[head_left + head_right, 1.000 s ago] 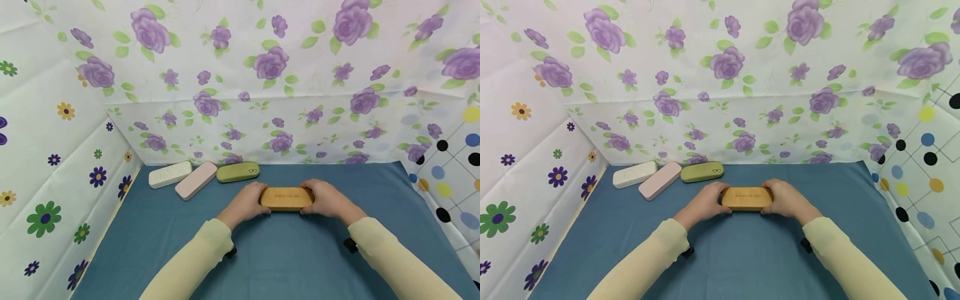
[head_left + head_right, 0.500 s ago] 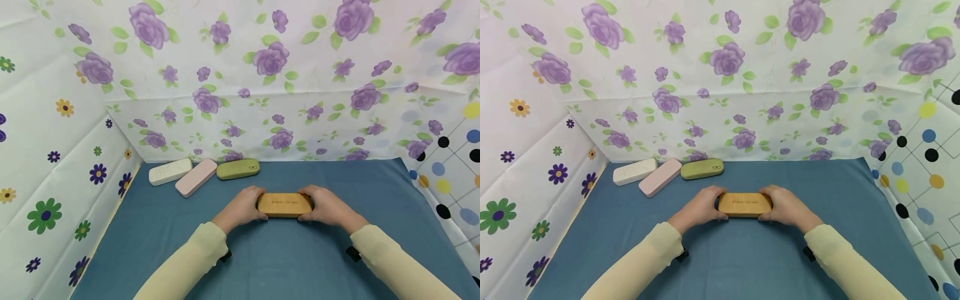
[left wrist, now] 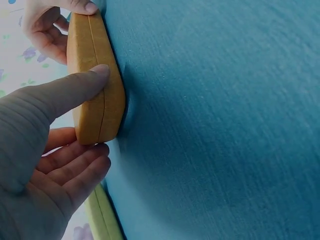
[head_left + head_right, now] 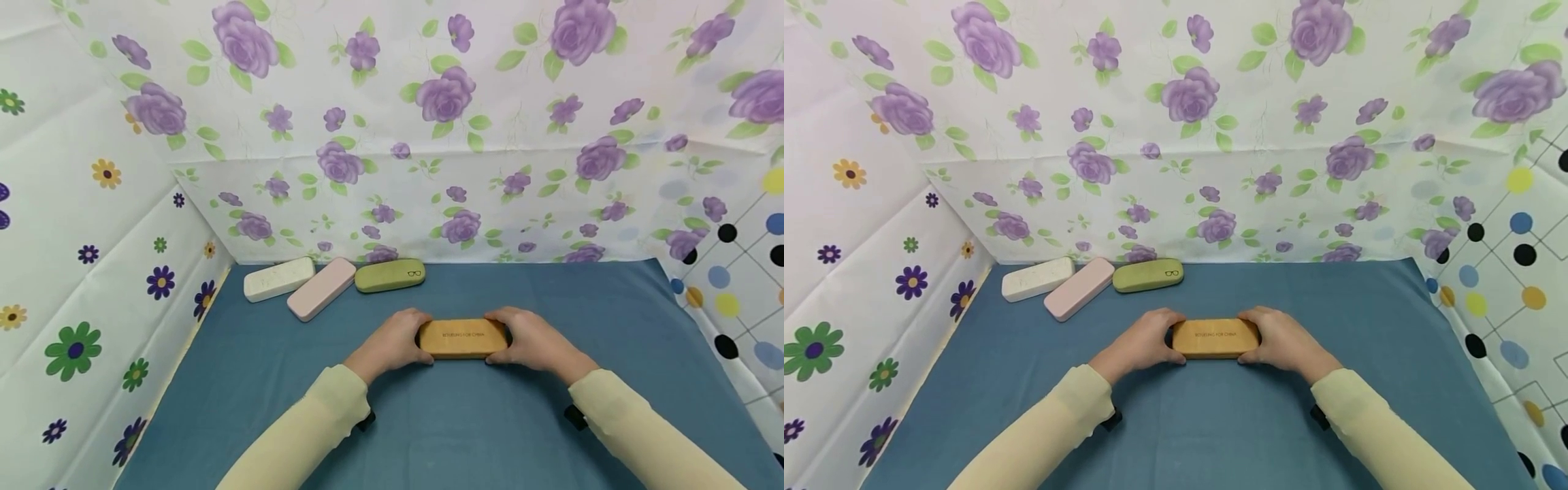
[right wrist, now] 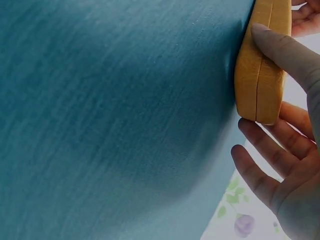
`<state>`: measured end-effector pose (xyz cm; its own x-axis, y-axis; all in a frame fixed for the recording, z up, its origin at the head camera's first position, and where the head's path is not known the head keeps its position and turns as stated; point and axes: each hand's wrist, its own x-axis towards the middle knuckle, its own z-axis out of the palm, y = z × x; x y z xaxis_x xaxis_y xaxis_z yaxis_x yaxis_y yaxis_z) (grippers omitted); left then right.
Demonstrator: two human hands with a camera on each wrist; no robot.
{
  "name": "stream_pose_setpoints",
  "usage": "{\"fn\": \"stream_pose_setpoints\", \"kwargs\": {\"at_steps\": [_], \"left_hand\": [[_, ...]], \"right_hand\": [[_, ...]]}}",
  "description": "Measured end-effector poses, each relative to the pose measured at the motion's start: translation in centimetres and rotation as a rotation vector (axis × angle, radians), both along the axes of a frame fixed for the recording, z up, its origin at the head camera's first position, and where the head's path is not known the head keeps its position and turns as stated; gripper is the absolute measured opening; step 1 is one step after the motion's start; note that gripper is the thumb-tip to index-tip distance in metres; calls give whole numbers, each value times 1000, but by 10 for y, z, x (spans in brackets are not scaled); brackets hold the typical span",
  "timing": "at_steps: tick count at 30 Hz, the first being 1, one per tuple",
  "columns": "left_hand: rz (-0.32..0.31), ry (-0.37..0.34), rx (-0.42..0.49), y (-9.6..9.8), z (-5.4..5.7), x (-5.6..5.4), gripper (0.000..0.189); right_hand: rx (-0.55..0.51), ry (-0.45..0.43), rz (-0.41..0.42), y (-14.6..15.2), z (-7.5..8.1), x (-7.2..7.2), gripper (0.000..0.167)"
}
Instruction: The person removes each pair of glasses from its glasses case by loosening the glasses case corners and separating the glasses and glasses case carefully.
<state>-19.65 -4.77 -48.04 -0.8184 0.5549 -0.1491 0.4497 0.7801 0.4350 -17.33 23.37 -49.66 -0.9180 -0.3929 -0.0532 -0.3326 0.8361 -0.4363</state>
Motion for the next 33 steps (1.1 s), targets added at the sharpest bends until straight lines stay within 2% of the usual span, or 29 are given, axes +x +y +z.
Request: {"fn": "stream_pose_setpoints", "kwargs": {"at_steps": [7, 14, 19, 33], "left_hand": [[-9, -1, 1, 2, -4, -3, 73], [12, -49, 10, -1, -3, -6, 75], [18, -76, 36, -2, -3, -7, 76], [30, -58, 49, 2, -9, -8, 68]], "right_hand": [[7, -5, -2, 2, -5, 0, 83], [-6, -13, 5, 5, -3, 1, 88], [-19, 3, 12, 7, -3, 1, 85], [-7, 3, 2, 6, -2, 1, 79]]}}
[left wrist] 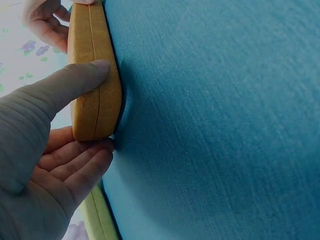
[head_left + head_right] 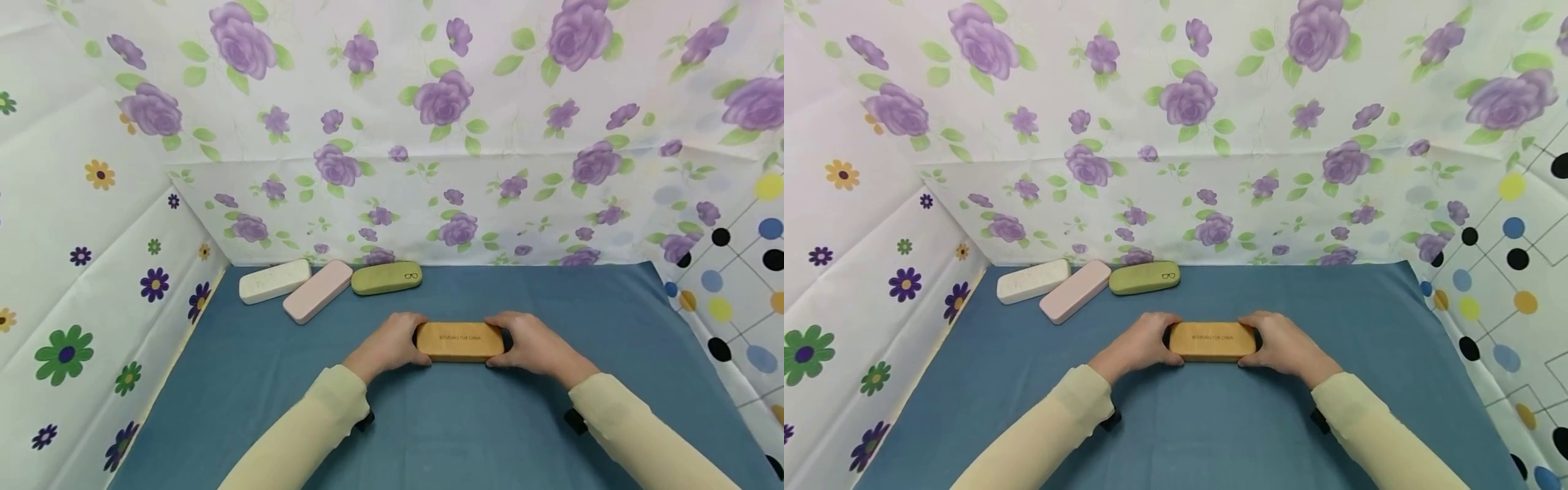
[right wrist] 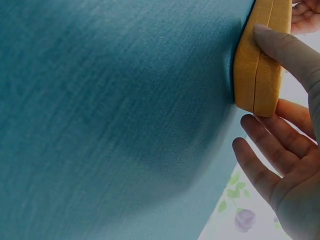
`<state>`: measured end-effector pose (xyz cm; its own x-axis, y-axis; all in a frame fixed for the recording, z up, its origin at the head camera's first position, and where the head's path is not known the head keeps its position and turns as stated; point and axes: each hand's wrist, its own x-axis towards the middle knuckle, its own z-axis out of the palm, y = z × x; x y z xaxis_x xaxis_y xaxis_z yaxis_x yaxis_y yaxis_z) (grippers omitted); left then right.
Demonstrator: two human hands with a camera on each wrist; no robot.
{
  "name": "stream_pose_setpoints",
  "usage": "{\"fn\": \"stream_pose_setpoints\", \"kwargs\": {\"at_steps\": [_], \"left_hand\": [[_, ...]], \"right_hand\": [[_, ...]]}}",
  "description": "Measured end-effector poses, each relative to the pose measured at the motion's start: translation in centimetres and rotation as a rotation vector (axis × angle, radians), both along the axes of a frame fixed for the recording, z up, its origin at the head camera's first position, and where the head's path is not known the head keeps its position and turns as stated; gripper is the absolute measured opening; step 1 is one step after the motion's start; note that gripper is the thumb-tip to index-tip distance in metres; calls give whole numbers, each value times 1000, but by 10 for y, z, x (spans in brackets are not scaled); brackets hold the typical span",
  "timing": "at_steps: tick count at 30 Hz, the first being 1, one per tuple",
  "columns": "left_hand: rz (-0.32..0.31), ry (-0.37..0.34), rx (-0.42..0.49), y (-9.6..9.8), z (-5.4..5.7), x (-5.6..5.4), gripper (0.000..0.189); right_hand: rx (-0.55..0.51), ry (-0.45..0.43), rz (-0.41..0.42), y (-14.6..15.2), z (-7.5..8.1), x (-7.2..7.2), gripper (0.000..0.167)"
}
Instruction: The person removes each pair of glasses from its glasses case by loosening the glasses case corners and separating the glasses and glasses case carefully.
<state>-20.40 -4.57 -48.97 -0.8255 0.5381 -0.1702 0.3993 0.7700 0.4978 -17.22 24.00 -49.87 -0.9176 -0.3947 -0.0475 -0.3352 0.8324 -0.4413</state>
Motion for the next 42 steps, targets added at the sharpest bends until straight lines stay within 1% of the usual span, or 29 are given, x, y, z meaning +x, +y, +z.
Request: {"fn": "stream_pose_setpoints", "kwargs": {"at_steps": [3, 7, 12, 15, 18, 21, 25, 32, 37, 42], "left_hand": [[-3, -5, 5, 0, -1, 2, 65], [3, -19, -16, 1, -1, 4, 64], [23, 0, -5, 1, -1, 4, 67], [27, -13, 4, 2, -4, 3, 68], [15, -2, 17, 2, -6, 2, 67], [1, 26, 24, 1, -6, 0, 65], [-1, 39, 4, -1, -6, 0, 64], [10, 40, -18, 0, -4, 0, 66], [21, 35, -29, 1, -3, -1, 68], [18, 41, -27, 2, -4, -1, 67]], "right_hand": [[4, -6, -2, -1, 1, 1, 78], [11, -28, 14, -3, 2, 2, 77], [10, 4, 4, -2, 1, 1, 78], [21, 6, 1, 0, -1, 2, 80], [17, 8, -3, 1, -2, 2, 81], [10, 12, 1, 1, -3, 1, 80], [17, -1, 22, -1, 1, -1, 78], [14, -32, 45, -3, 10, -6, 77], [9, -44, 60, -2, 11, -8, 78], [4, -60, 59, 0, 13, -9, 78]]}}
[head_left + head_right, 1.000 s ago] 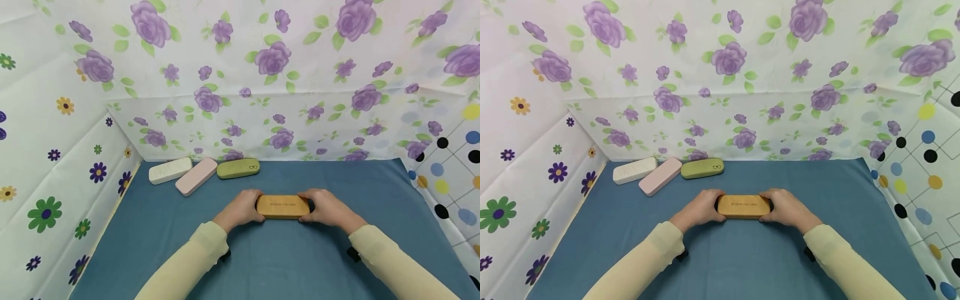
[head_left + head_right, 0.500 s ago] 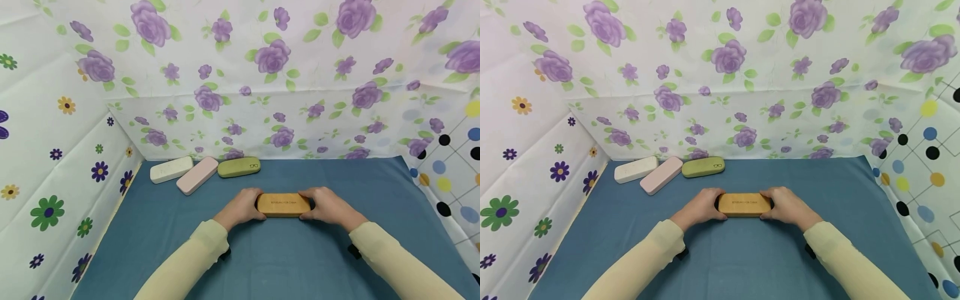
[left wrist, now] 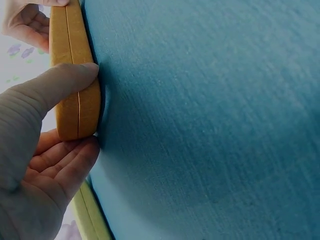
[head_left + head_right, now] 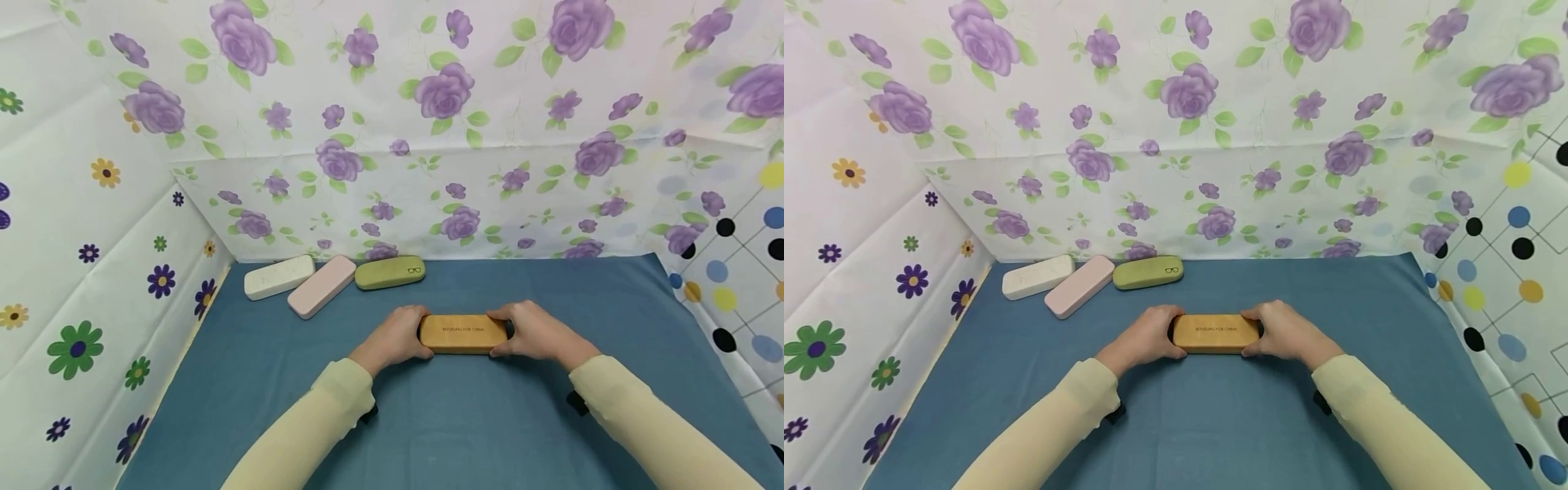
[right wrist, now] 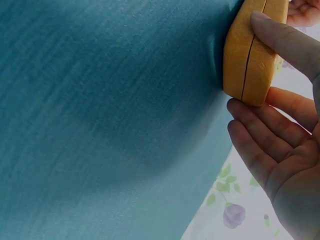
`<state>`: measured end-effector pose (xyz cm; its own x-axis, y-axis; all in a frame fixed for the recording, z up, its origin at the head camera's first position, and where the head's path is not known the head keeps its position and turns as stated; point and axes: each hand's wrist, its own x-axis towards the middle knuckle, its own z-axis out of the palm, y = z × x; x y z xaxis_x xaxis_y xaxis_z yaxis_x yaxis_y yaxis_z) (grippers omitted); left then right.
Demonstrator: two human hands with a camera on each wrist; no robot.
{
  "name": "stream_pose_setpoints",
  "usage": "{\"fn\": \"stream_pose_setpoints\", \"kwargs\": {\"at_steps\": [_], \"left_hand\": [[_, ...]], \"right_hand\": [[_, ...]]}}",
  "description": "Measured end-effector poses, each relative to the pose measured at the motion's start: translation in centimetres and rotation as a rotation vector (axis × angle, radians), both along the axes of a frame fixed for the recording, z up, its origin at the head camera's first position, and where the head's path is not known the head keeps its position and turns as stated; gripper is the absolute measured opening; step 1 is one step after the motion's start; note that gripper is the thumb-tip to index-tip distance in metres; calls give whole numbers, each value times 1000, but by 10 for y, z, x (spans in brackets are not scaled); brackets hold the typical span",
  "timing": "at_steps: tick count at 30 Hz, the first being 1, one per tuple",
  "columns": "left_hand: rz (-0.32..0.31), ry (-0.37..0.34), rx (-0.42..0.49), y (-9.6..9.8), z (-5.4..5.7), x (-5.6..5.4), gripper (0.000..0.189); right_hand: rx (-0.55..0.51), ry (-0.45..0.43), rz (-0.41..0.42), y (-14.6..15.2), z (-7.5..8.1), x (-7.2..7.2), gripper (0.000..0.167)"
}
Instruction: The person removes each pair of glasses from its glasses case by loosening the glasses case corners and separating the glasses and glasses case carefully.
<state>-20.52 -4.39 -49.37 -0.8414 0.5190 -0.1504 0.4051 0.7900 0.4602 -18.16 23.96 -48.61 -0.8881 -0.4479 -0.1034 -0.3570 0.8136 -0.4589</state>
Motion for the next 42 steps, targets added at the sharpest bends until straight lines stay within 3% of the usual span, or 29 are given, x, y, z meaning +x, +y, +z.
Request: {"fn": "stream_pose_setpoints", "kwargs": {"at_steps": [10, 20, 42], "left_hand": [[-9, -25, -6, -1, 0, -3, 69], [-15, -4, -12, -1, 0, -4, 80], [7, -2, 0, -1, -5, -5, 85]], "right_hand": [[18, -30, 6, -1, 3, -2, 75], [20, -55, 4, 1, 3, -6, 77], [5, -145, 4, 0, 7, -8, 74]]}}
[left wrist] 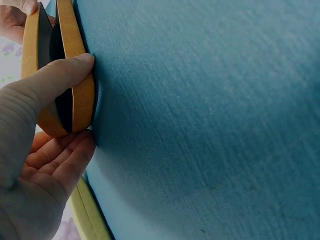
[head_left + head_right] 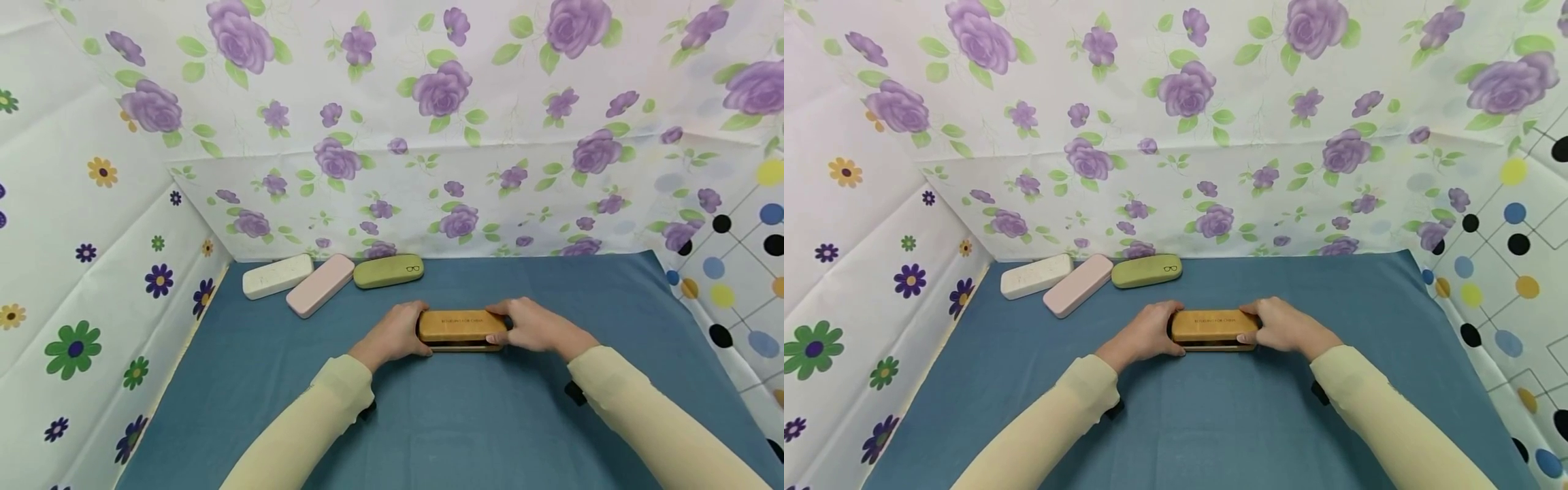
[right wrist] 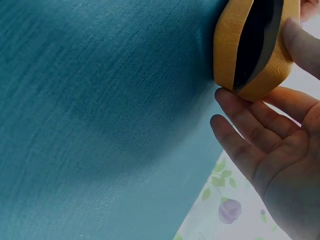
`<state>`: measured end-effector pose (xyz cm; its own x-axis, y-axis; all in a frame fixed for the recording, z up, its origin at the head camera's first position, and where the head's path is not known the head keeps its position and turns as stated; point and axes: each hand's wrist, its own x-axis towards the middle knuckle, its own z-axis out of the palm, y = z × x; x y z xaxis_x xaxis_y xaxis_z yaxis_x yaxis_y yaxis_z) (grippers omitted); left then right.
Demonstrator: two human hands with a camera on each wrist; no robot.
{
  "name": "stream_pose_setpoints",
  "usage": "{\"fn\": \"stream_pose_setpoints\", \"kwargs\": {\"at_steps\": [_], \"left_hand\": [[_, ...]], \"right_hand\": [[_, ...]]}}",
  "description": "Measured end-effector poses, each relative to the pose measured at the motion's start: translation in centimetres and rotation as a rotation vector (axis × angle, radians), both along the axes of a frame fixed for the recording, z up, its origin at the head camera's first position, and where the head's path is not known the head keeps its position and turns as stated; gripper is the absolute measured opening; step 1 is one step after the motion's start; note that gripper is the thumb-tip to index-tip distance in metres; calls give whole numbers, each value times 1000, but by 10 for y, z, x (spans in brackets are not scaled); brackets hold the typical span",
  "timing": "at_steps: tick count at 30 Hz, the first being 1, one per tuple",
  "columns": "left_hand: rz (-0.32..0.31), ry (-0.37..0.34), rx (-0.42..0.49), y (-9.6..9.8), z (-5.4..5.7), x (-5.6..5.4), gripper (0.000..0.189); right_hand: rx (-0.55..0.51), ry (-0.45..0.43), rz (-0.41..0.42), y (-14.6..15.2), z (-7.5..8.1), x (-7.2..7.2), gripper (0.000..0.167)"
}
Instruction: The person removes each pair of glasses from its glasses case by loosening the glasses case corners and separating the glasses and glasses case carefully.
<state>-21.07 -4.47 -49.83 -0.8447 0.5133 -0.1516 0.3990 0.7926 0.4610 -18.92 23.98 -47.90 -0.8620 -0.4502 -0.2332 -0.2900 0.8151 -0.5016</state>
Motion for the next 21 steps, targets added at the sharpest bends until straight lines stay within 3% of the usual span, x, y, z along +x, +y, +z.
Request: {"fn": "stream_pose_setpoints", "kwargs": {"at_steps": [14, 21], "left_hand": [[-11, 19, 25, 0, 0, 1, 80], [-14, 9, 30, 0, 1, 0, 81]], "right_hand": [[-24, -28, -21, 2, 0, 0, 73], [-121, -85, -46, 7, -3, -3, 67]]}}
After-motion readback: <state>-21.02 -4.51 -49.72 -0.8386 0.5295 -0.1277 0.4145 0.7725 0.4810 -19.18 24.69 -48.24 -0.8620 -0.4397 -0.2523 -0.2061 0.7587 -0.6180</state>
